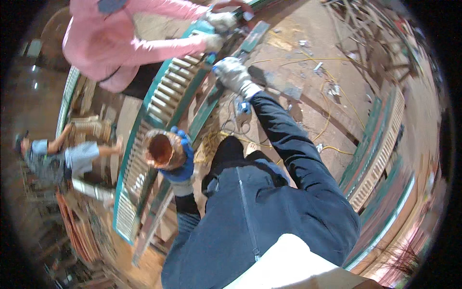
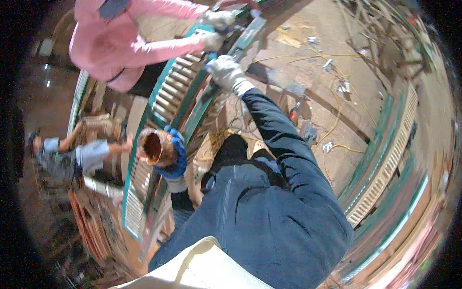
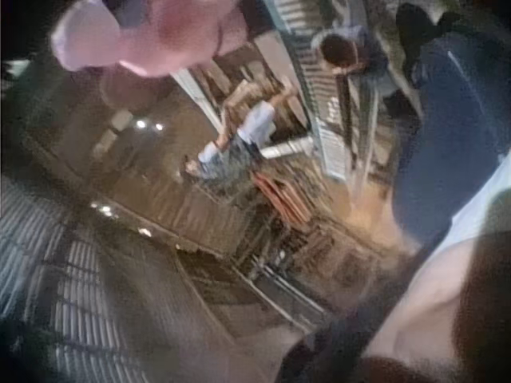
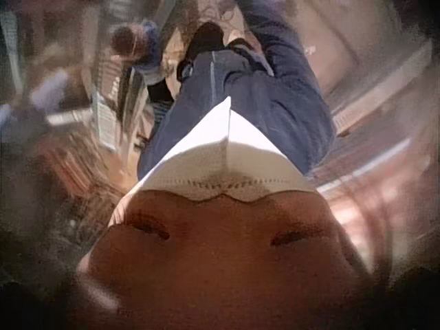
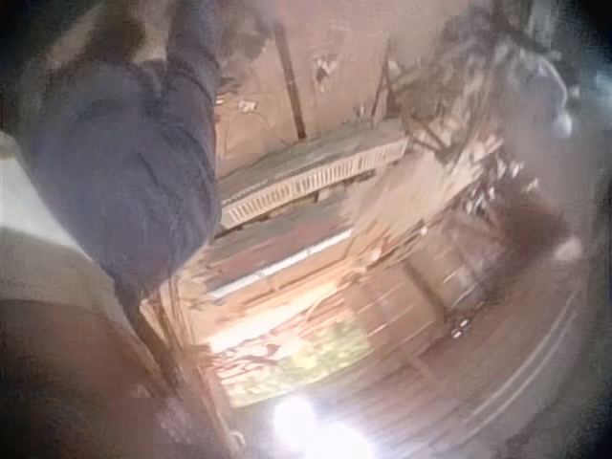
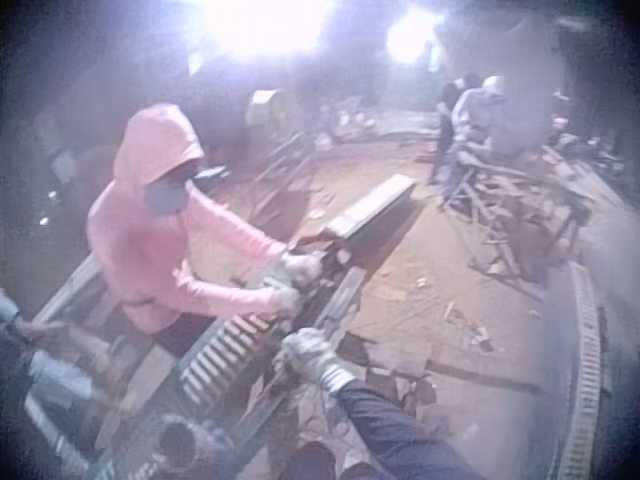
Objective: The person applies a brown paste-like substance from a small container onto the edges of wooden slats using a small tool. They repeatedly dip the tool into the container and spread the substance along the edges of the slats on a green-framed wooden structure.
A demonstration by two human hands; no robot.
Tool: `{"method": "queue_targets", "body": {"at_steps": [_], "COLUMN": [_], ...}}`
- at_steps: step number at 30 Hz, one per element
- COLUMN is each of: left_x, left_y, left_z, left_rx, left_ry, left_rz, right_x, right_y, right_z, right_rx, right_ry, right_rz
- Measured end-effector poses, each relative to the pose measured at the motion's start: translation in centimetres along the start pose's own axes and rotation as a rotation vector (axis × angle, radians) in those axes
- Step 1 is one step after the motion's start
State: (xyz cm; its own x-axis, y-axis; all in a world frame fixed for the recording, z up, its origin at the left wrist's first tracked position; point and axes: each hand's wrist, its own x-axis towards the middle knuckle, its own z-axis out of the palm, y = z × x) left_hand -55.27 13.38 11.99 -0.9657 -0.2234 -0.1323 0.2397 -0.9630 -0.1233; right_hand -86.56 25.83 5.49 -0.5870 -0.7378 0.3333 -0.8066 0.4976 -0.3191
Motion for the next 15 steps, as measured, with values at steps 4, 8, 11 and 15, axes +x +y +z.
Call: {"method": "queue_targets", "body": {"at_steps": [4, 8, 11, 15], "left_x": [1.3, 3.8, 6.6, 8.4], "left_y": [-1.8, -2.6, -4.2, -4.0], "left_z": [1.1, 0.3, 1.5, 2.6], "left_rx": [0.016, 0.037, -0.022, 0.051], "left_ry": [0.066, 0.161, 0.112, 0.111], "left_rz": [0.030, 0.099, 0.048, 0.055], "right_x": [-1.0, -0.7, -0.6, -0.7], "right_y": [1.8, 2.8, 2.9, 2.5], "right_z": [-0.2, 0.1, 0.4, 0.5], "right_rx": [0.663, 0.418, 0.336, 0.335], "right_ry": [0.360, 0.449, 0.508, 0.532], "right_rz": [0.139, -0.025, -0.059, -0.043]}}
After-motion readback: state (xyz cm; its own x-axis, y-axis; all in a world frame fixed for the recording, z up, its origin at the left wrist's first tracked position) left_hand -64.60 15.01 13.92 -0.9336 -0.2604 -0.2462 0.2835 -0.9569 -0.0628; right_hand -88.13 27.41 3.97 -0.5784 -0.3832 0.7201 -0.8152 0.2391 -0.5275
